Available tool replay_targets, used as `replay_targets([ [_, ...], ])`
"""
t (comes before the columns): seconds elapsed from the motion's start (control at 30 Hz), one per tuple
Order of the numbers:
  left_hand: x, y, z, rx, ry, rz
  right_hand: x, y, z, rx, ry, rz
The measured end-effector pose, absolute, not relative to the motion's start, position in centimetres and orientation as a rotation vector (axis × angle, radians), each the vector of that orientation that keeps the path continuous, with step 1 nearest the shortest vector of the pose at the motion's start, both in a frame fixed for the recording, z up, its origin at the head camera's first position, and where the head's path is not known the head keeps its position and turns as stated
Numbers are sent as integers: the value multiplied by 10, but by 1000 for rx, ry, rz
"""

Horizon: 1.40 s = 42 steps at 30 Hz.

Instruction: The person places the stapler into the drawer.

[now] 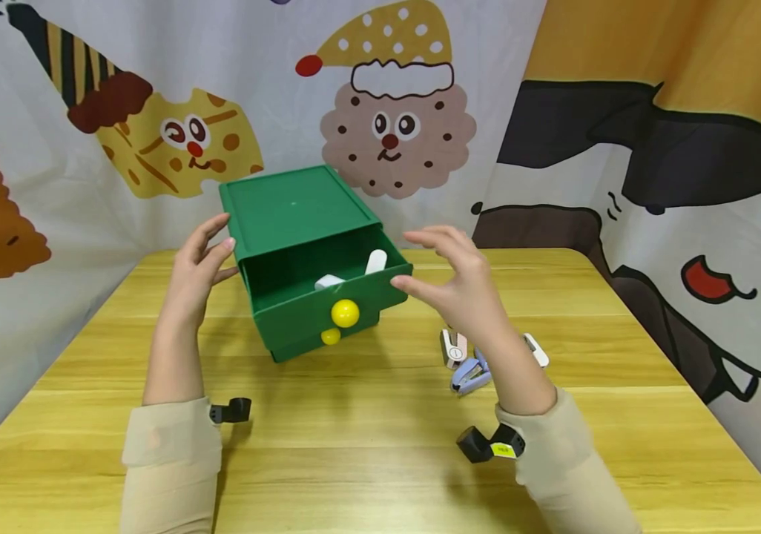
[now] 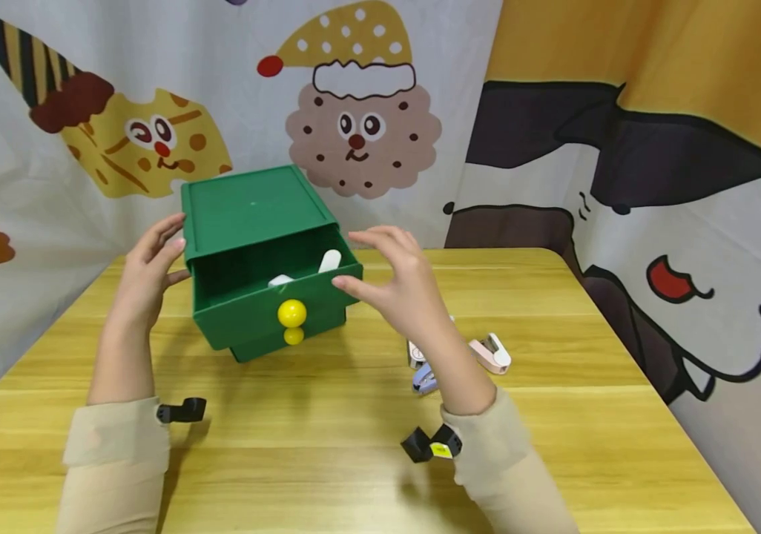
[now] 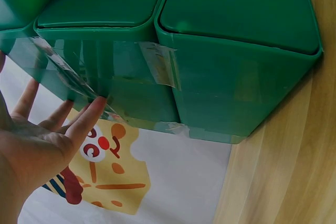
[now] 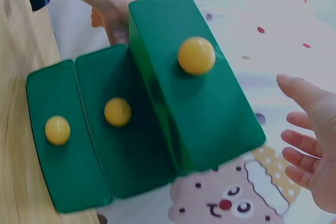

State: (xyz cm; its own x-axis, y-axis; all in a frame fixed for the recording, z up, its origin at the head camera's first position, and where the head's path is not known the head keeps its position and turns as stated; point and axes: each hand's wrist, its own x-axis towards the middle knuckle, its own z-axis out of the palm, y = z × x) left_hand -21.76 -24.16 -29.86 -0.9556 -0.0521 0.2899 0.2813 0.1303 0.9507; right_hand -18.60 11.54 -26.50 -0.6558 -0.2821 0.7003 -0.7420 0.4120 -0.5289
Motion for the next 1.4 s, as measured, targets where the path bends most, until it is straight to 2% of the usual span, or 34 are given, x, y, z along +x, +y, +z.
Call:
replay_targets([
  [0.57,-218,-241,-300,-240,-2152,-1909,-199,175,-294,697,-2313,1140],
  [1.4,-217,-242,-299,-241,-2142,-1908,-248,234,-367,602,-2725,1245],
])
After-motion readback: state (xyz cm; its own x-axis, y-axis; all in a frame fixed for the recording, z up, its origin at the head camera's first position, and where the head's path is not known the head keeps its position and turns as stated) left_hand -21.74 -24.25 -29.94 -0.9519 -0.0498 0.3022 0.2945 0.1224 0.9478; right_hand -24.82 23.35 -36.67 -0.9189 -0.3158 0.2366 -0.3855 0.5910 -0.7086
